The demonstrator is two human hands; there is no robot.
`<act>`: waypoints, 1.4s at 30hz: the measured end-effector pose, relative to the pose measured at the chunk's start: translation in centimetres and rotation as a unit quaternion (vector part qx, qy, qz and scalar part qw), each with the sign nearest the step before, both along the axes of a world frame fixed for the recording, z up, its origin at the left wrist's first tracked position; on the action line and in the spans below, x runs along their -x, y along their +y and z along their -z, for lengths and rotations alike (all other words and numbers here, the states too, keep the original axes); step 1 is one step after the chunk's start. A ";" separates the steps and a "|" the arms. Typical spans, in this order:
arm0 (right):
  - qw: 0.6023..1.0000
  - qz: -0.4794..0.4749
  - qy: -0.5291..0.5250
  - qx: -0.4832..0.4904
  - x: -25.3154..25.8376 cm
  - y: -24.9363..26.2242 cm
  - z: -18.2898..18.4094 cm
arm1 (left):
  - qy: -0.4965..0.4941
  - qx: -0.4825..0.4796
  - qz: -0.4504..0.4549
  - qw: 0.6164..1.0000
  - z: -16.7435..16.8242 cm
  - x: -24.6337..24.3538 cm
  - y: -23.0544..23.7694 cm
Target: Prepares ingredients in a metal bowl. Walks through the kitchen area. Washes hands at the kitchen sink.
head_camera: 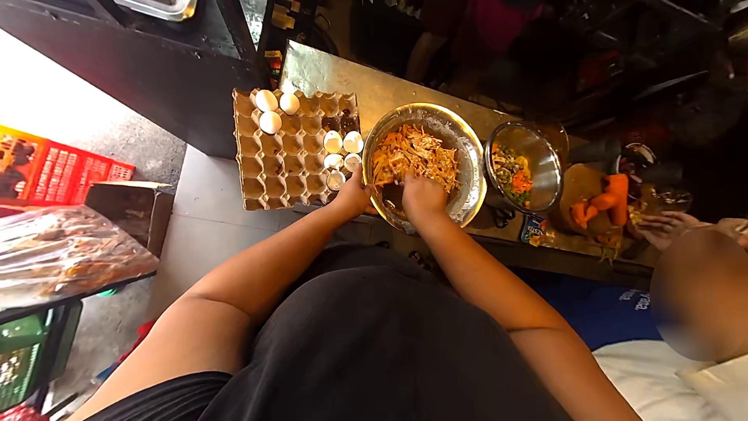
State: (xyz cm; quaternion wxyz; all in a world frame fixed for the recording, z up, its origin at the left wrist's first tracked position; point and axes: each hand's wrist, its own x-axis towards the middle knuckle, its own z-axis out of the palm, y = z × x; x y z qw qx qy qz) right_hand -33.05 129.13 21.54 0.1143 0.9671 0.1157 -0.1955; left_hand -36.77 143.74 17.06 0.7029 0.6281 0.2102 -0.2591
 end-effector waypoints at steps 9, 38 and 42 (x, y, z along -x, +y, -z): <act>0.985 0.135 0.027 -0.099 -3.8 -7.7 -3.0 | -0.009 0.009 -0.016 1.000 -0.2 0.2 0.0; 0.981 -0.117 0.087 0.130 -2.8 -8.6 -10.9 | -0.009 0.029 -0.010 0.999 0.0 0.1 0.3; 0.983 -0.045 0.157 0.085 -0.3 -9.8 -5.1 | -0.004 0.032 -0.015 0.999 0.0 -0.1 0.2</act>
